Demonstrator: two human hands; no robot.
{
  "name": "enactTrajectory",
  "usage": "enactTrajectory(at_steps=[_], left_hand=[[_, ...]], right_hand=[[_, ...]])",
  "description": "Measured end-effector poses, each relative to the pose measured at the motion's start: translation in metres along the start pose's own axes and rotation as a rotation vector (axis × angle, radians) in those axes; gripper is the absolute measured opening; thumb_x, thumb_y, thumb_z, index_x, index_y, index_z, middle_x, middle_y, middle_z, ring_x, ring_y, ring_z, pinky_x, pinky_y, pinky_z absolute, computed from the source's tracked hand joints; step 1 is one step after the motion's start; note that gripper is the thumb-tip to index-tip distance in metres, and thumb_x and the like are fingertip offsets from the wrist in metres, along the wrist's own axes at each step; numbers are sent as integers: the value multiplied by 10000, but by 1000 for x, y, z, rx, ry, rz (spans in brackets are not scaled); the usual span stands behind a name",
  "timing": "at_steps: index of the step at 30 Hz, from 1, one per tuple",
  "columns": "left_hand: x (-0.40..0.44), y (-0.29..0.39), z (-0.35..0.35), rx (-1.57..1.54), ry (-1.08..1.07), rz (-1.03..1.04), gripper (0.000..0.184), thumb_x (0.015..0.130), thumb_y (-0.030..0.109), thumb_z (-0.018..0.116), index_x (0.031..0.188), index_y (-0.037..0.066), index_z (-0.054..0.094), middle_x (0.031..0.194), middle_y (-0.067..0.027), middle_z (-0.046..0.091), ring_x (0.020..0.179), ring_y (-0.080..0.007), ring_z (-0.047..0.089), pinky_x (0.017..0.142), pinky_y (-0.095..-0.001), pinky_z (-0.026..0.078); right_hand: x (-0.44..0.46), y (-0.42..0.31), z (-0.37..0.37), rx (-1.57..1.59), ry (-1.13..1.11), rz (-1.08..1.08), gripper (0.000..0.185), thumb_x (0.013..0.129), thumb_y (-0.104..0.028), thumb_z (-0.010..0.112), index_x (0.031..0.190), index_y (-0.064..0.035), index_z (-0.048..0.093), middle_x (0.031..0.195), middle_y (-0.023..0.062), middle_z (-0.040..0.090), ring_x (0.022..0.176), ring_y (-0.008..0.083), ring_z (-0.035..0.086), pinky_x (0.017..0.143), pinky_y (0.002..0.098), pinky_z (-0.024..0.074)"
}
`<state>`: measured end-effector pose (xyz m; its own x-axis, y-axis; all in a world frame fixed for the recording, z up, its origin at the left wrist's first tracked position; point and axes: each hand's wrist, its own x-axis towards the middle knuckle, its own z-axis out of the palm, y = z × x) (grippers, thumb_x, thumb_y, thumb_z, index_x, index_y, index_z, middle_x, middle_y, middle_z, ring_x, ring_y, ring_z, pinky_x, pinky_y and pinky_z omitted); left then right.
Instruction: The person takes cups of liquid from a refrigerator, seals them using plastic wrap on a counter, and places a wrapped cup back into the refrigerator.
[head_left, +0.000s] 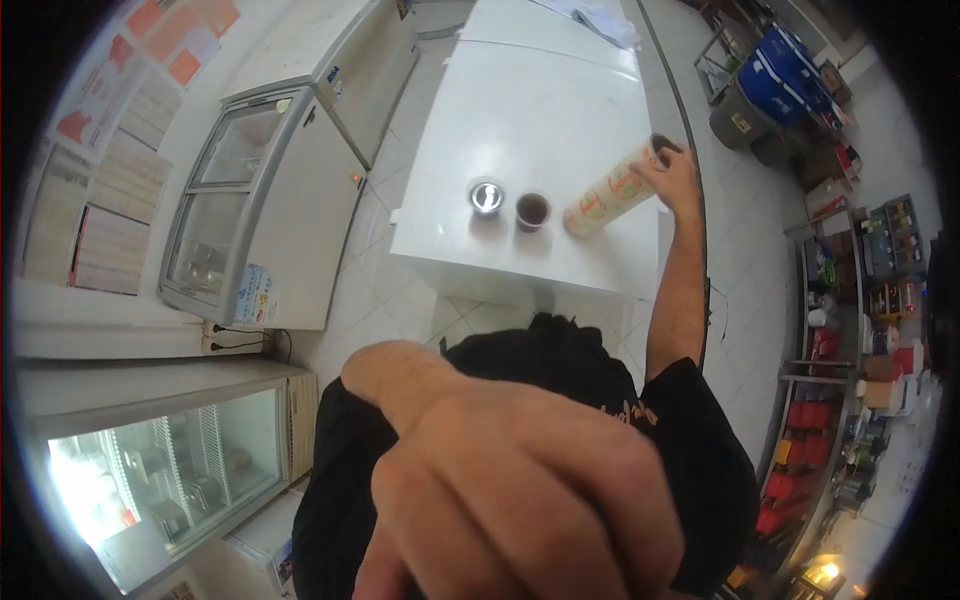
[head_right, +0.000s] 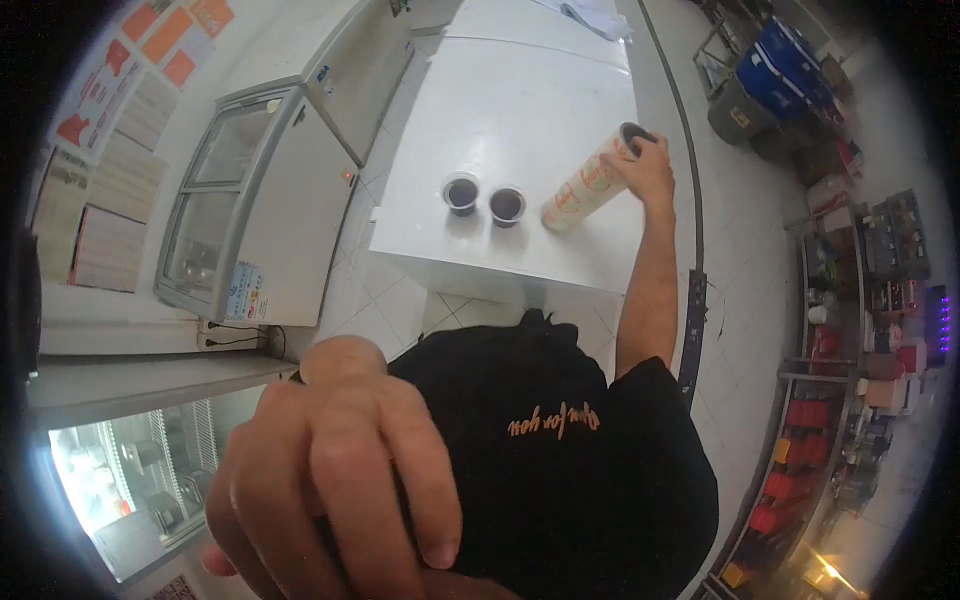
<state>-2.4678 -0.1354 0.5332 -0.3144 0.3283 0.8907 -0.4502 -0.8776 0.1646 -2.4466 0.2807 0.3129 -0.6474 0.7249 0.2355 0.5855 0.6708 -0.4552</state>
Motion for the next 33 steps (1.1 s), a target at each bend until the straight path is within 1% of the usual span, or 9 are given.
enactTrajectory(at_steps=[6, 9, 15, 16, 20, 24, 26, 28, 33], left_hand=[[18, -113, -27, -198, -19, 36, 478, 952, 408, 593, 701, 11, 682, 806, -145, 640, 793, -273, 576, 616, -282, 512], [33, -148, -47, 218, -116, 61, 433, 994, 405, 507, 752, 81, 663, 799, -53, 649, 837, -203, 629, 676, -359, 512], [28, -215, -208, 1601, -69, -70, 680, 832, 497, 708, 1267, 18, 494, 1275, -174, 491, 1203, -354, 447, 1004, -455, 365], [25, -226, -249, 1730, 39, -217, 580, 906, 361, 656, 1330, 29, 440, 1315, -182, 474, 1220, -371, 442, 1039, -458, 345], [11, -272, -357, 1349, 247, -551, 608, 964, 314, 565, 1442, 35, 314, 1456, -185, 365, 1285, -361, 412, 1070, -465, 338], [11, -318, -351, 717, 382, -739, 854, 911, 217, 630, 1541, 72, 70, 1564, -202, 194, 1363, -308, 376, 1083, -426, 368], [-2, -337, -338, 822, 170, -758, 1076, 670, 196, 855, 1492, 24, 182, 1430, -150, 405, 1292, -258, 464, 1067, -401, 417], [3, -337, -330, 561, 298, -759, 1107, 617, 175, 891, 1476, 36, 206, 1349, -139, 468, 1268, -250, 481, 1056, -411, 429], [34, -321, -288, 794, 280, -594, 1109, 678, 160, 851, 1495, 57, 108, 1348, -160, 434, 1265, -276, 479, 1039, -439, 445]], right_hand=[[23, 96, -37, 209, 93, 215, 617, 610, -466, 842, 844, 90, 707, 836, 192, 673, 743, 260, 664, 717, 362, 510], [37, 138, -45, 377, 176, 407, 625, 639, -478, 831, 934, 60, 712, 911, 168, 692, 809, 246, 674, 736, 372, 521], [37, 181, -41, 1350, 101, 675, 630, 845, -478, 667, 1287, -46, 548, 1166, 151, 633, 973, 283, 662, 796, 407, 560], [35, 182, -39, 1548, -5, 627, 600, 884, -484, 615, 1310, -71, 524, 1201, 141, 618, 996, 288, 656, 802, 411, 569], [27, 147, -42, 1899, -175, 696, 558, 909, -538, 542, 1285, -127, 535, 1190, 105, 617, 1020, 274, 638, 800, 418, 589], [19, 117, -17, 2206, -594, 811, 682, 860, -640, 549, 1289, -111, 531, 1064, 122, 597, 732, 209, 617, 603, 294, 593], [11, 81, -19, 2151, -726, 770, 744, 859, -708, 471, 1338, -140, 489, 1012, 136, 585, 615, 158, 563, 495, 226, 533], [8, 73, -9, 2318, -1035, 724, 826, 849, -775, 378, 1362, -133, 460, 1127, 178, 590, 587, 163, 553, 453, 247, 494], [-1, 65, -11, 2217, -1244, 450, 1032, 772, -910, 204, 1412, -123, 393, 1198, 252, 582, 470, 200, 548, 456, 297, 502]])
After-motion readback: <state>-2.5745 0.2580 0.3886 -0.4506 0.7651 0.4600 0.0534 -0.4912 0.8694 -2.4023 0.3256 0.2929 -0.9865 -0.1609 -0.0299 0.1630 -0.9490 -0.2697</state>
